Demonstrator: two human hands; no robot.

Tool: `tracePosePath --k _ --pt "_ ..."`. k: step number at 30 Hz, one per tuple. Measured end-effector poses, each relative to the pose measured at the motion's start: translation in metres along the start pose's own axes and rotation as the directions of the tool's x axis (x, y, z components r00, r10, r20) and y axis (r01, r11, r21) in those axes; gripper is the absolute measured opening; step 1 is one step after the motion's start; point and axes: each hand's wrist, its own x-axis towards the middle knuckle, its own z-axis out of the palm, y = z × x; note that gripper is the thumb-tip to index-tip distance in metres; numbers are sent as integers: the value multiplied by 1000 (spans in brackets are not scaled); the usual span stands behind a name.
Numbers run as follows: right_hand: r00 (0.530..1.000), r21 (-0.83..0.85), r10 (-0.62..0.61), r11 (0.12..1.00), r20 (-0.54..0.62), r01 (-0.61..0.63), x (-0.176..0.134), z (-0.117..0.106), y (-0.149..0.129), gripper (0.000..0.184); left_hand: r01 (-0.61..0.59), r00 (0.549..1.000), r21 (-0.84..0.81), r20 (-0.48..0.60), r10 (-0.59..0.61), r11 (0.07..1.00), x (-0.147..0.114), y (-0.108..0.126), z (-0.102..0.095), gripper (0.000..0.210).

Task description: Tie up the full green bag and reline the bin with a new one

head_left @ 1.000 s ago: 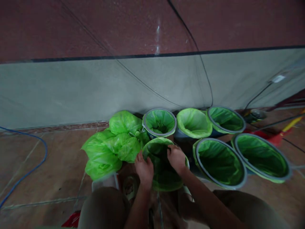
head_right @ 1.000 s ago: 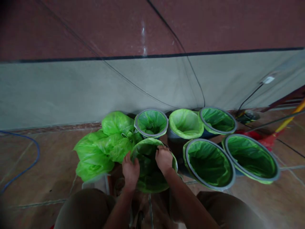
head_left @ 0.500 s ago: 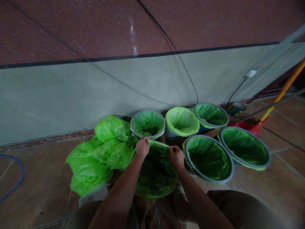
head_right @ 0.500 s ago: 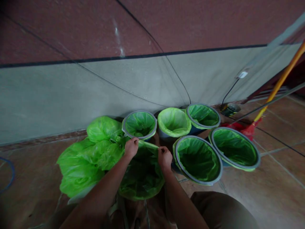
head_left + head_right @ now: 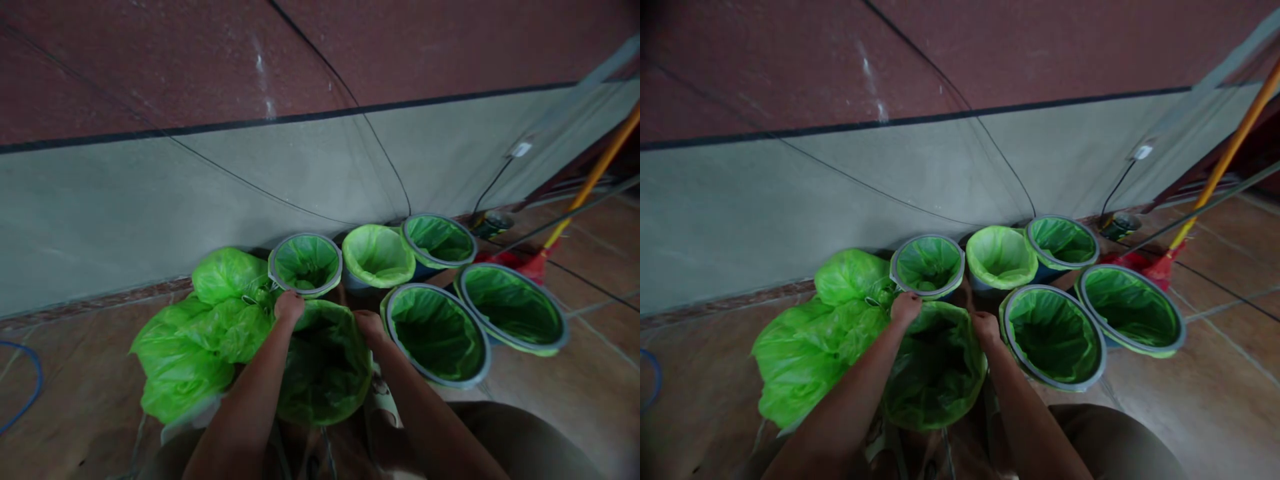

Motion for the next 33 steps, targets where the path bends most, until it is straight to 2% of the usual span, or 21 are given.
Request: tracePosePath --k 3,5,6,9,11,13,15,17,19,21,24,26,28,29,31,33 --pt "978 -224 -209 954 -27 198 -5 -6 -17 35 -149 986 59 -61 153 987 -4 -5 -5 40" --pt "933 -372 -350 858 77 353 -9 -4 -26 38 -257 962 99 -69 264 961 -8 -10 -4 43" --pt "914 -429 -374 808 156 404 -12 -1 -29 38 -306 948 122 -55 314 944 -11 -13 -3 42" --pt "897 -617 -306 652 319 442 -17 8 -29 36 -394 916 222 20 400 892 -18 -24 3 40" --pt "909 -707 -245 572 337 416 -18 10 -27 35 -391 920 280 81 385 876 -21 -31 6 38" --pt "912 -737 -229 538 339 409 -18 8 -26 33 -378 926 295 109 362 878 -24 -34 6 34" --pt "912 -737 -229 538 340 410 -19 5 -27 29 -351 936 273 85 340 896 -28 -34 3 35" --pt "920 -728 -230 564 316 391 -23 1 -24 28 -296 955 225 38 295 928 -32 -35 -2 48" --pt "938 -715 -228 607 263 348 -32 -1 -14 29 -221 975 156 10 223 963 -35 -41 -11 65" --pt "961 -697 -203 662 189 277 -47 -1 2 31 -175 984 85 11 175 981 -38 -51 -22 70" --pt "992 -645 -118 754 53 125 -77 0 26 35 -142 989 12 45 142 990 -41 -71 -40 60" --pt "985 -615 -160 783 -57 92 -98 1 34 41 -128 990 9 65 127 992 -43 -82 -49 47" --pt "930 -626 -341 758 -141 183 -115 3 30 51 -154 986 31 74 151 988 -47 -87 -52 38" --pt "883 -642 -451 717 -129 272 -120 5 23 51 -177 982 42 77 173 983 -48 -88 -50 37" --pt "799 -635 -600 605 34 481 -125 16 5 41 -200 977 55 83 195 978 -51 -86 -42 38" --pt "750 -577 -594 516 292 633 -123 34 -15 38 -192 978 64 96 185 979 -52 -83 -31 40"
